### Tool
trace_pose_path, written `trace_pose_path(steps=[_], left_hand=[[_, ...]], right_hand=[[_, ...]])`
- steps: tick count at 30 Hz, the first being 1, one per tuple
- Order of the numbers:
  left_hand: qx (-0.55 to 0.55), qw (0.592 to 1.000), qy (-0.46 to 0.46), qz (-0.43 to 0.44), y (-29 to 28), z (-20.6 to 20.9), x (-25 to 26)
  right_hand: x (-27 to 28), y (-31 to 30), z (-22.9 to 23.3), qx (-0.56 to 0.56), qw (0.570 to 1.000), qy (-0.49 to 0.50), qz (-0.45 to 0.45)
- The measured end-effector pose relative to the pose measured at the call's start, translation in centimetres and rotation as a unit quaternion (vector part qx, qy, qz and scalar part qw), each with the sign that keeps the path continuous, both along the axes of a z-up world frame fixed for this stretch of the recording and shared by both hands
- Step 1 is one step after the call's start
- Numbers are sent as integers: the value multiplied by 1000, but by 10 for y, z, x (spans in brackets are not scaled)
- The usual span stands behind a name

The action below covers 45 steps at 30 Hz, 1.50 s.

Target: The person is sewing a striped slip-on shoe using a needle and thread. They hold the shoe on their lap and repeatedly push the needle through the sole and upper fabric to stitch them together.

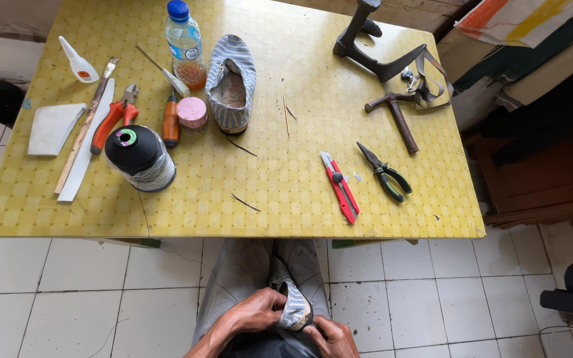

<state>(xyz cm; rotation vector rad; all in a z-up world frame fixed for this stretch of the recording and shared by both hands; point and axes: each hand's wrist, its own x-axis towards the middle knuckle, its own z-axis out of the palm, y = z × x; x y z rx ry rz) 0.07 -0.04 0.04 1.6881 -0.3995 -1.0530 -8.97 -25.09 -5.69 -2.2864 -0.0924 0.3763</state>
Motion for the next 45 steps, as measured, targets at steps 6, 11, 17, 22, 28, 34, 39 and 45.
trace_pose_path(steps=[6,11,17,22,28,34,39,45], left_hand=[[-19,999,21,22,-1,2,-4],[85,995,-43,1,14,6,4],[118,988,2,102,21,-3,5],[-83,860,306,399,21,-13,0],[-306,714,360,516,7,-50,-23],[90,963,56,248,1,11,-19],[83,934,-298,179,-11,-17,-24],[99,931,-305,175,-11,-20,-25]], right_hand=[[-5,0,-5,-63,980,89,-164],[1,6,4,-32,962,141,-232],[3,3,-4,100,947,157,-263],[-5,-2,-25,347,873,194,-283],[10,11,10,416,792,329,-302],[16,21,23,447,777,313,-313],[29,36,46,354,849,313,-237],[41,50,55,373,855,211,-292]])
